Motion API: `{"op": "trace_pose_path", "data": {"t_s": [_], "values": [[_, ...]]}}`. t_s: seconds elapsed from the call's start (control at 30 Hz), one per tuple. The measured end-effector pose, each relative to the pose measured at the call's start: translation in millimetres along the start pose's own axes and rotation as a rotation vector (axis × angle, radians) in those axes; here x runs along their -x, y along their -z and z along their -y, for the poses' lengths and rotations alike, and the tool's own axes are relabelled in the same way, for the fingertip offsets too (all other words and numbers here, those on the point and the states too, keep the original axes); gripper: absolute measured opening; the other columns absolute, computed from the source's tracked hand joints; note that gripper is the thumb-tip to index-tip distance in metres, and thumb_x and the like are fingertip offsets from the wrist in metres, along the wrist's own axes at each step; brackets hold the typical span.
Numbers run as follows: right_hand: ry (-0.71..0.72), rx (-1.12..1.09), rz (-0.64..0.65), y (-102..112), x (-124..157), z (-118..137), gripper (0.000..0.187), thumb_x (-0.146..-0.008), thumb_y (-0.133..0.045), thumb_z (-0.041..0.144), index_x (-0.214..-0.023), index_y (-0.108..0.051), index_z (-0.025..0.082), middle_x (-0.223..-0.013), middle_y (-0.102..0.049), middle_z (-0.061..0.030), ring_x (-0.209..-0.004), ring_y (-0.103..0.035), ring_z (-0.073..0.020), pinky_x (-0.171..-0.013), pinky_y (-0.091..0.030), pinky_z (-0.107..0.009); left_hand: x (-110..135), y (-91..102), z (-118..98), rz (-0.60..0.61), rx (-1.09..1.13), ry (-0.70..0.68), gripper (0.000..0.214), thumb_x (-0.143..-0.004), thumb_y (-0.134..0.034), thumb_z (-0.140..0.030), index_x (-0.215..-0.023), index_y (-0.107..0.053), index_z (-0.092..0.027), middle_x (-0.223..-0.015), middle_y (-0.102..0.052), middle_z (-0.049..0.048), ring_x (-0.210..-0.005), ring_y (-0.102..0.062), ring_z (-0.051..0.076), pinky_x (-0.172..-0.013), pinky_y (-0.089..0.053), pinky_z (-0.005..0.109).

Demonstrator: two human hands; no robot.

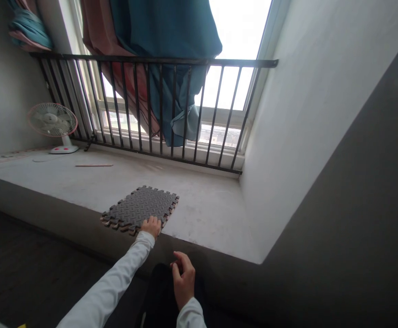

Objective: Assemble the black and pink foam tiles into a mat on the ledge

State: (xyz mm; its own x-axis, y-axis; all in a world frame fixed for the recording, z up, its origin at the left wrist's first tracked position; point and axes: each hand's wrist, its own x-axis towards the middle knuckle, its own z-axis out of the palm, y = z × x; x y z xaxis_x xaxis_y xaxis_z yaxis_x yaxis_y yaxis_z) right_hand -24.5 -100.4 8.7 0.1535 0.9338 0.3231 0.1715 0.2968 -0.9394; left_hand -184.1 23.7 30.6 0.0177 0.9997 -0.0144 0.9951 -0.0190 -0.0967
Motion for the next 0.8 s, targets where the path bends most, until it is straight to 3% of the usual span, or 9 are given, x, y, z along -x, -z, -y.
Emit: {"op": "trace_pose_path", "data": {"t_s": [0.07,0.13,0.43,0.67,0.8], "values": [[-0.027,-0.005,0.028,1.5,-1.7,2.5,0.026,-0.066,-0.048,0.016,-0.087,-0.063,0.016,-0.087,-0.064,-0.0071,-0.064,-0.059,-0.0139,-0.064,-0.049,-0.025,-6.8,-4.4,0.5,-0.011,-0.042,-0.238,0.034,-0.08,-0.031,-0.013,-0.096,-0.06,-0.021,-0.112,-0.055,0.0125,-0.108,-0.04,0.024,-0.084,-0.029,0.041],[-0.044,-0.018,0.046,3.5,-3.2,4.8,0.025,-0.066,-0.047,0.016,-0.085,-0.063,0.016,-0.085,-0.064,-0.0069,-0.064,-0.059,-0.0138,-0.063,-0.049,-0.025,-12.9,-8.6,1.5,0.035,-0.065,-0.368,0.033,-0.08,-0.034,-0.013,-0.094,-0.062,-0.025,-0.111,-0.057,0.0092,-0.111,-0.038,0.022,-0.088,-0.027,0.041],[-0.111,-0.068,0.054,8.7,-2.7,7.5,0.019,-0.068,-0.045,0.017,-0.079,-0.061,0.016,-0.076,-0.063,-0.005,-0.062,-0.058,-0.0139,-0.06,-0.047,-0.024,-20.0,-3.5,0.4,0.142,-0.108,-0.286,0.041,-0.078,-0.032,-0.009,-0.102,-0.06,-0.025,-0.103,-0.061,0.0129,-0.109,-0.04,0.024,-0.079,-0.032,0.04],[-0.116,-0.065,0.062,8.6,-2.8,4.1,0.018,-0.068,-0.045,0.017,-0.077,-0.061,0.017,-0.073,-0.062,-0.0039,-0.062,-0.058,-0.014,-0.06,-0.046,-0.024,-18.8,3.2,0.4,0.188,-0.115,-0.304,0.045,-0.076,-0.032,-0.008,-0.112,-0.054,-0.022,-0.1,-0.063,0.0141,-0.108,-0.042,0.024,-0.086,-0.03,0.044],[-0.117,-0.055,0.071,9.0,-1.5,6.5,0.018,-0.067,-0.045,0.016,-0.076,-0.06,0.017,-0.072,-0.061,-0.0036,-0.062,-0.058,-0.0139,-0.06,-0.046,-0.024,-27.5,-2.0,-1.0,0.249,-0.092,-0.279,0.042,-0.073,-0.034,-0.008,-0.103,-0.06,-0.024,-0.1,-0.063,0.0125,-0.108,-0.043,0.023,-0.08,-0.037,0.039]]}}
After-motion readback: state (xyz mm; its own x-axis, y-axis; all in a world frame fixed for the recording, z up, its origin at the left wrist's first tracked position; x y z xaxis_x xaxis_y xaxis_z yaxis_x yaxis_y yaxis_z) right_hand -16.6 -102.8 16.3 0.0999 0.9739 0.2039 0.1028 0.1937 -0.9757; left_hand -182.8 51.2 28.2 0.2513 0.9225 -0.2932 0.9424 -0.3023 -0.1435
